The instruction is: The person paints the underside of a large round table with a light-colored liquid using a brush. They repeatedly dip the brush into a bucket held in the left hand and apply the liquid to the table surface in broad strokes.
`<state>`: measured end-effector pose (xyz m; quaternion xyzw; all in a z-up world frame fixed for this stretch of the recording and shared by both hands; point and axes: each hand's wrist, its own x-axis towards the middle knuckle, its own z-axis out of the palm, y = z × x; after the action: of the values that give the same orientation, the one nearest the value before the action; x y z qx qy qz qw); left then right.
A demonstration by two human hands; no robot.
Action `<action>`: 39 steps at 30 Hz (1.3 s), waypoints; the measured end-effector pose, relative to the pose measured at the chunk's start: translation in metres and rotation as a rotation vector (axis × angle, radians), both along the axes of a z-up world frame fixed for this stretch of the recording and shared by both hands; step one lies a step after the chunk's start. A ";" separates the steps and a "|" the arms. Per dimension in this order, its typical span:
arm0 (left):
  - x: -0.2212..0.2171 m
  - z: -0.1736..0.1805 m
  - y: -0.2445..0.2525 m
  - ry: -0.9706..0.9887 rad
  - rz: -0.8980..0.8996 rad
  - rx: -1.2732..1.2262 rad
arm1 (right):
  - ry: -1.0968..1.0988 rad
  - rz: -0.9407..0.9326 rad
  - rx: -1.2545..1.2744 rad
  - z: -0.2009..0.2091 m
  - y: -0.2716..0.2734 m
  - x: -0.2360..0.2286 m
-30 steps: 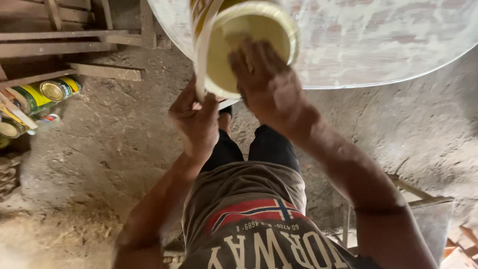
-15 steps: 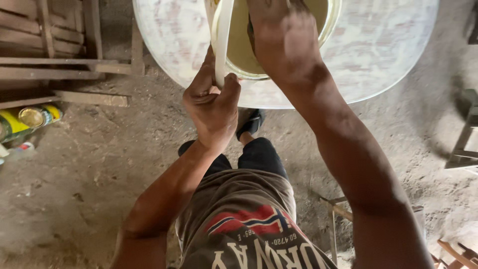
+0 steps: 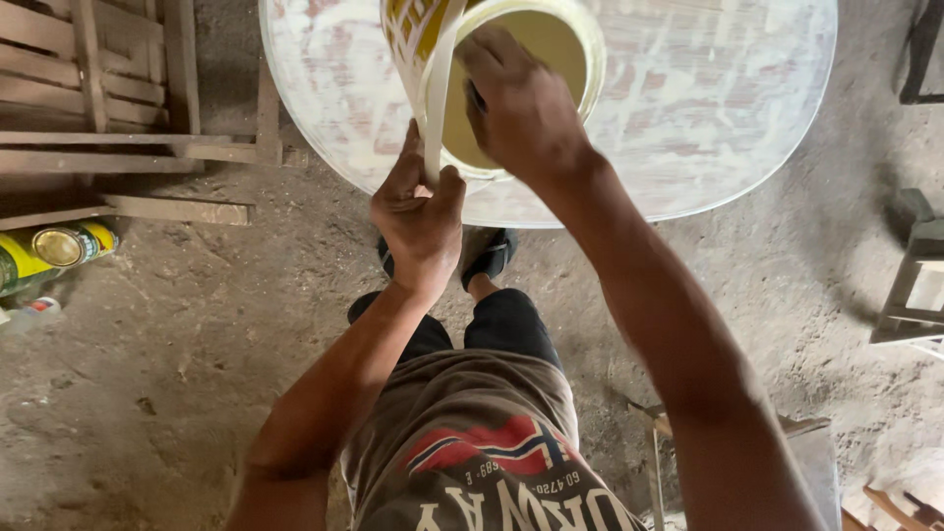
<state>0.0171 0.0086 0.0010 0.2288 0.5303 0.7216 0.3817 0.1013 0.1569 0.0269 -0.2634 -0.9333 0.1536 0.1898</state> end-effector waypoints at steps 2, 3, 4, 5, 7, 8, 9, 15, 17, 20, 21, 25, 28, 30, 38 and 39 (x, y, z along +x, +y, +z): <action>0.000 -0.008 0.002 -0.007 0.021 -0.077 | 0.138 0.026 -0.066 0.018 -0.016 0.014; -0.001 -0.014 0.005 0.004 0.026 -0.114 | 0.180 0.013 -0.115 0.027 -0.022 0.022; -0.002 -0.020 0.007 0.016 0.031 -0.152 | 0.222 -0.001 -0.164 0.034 -0.028 0.031; -0.003 -0.025 0.007 0.011 0.026 -0.166 | 0.199 -0.110 -0.269 0.038 -0.033 0.040; -0.004 -0.034 0.006 0.002 0.015 -0.196 | 0.205 -0.355 -0.497 0.043 -0.041 0.066; -0.004 -0.039 0.007 0.005 0.018 -0.216 | 0.235 -0.494 -0.618 0.044 -0.043 0.082; -0.005 -0.044 0.006 0.006 0.017 -0.238 | 0.410 -0.466 -0.731 0.040 -0.044 0.095; -0.011 -0.090 -0.004 -0.202 0.032 -0.189 | 1.179 -0.584 -1.223 -0.010 -0.039 0.166; -0.024 -0.101 -0.011 0.214 -0.017 -0.254 | 1.265 -0.671 -1.226 -0.043 -0.033 0.194; -0.046 -0.107 -0.021 0.774 -0.105 -0.368 | 1.096 -1.115 -1.082 -0.132 -0.017 0.235; -0.048 -0.104 -0.029 0.445 -0.072 -0.349 | 1.001 -1.132 -1.032 -0.174 -0.009 0.248; -0.076 -0.092 -0.064 1.110 -0.254 -0.495 | 0.696 -0.915 -0.634 -0.372 0.011 0.229; -0.085 -0.089 -0.092 1.043 -0.313 -0.810 | 0.340 -0.885 -0.504 -0.433 -0.051 0.137; -0.093 -0.086 -0.113 1.155 -0.325 -0.736 | 0.117 -0.844 -0.411 -0.418 -0.103 0.062; -0.119 -0.090 -0.152 1.260 -0.315 -0.698 | 0.258 -0.910 -0.614 -0.435 -0.004 0.180; -0.120 -0.083 -0.153 1.274 -0.330 -0.697 | 0.291 -0.941 -0.564 -0.443 0.017 0.229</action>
<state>-0.1034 -0.1449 -0.0818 0.5452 0.8058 0.1723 0.1541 0.3304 0.1735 -0.4165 -0.6677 -0.6023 0.3306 0.2867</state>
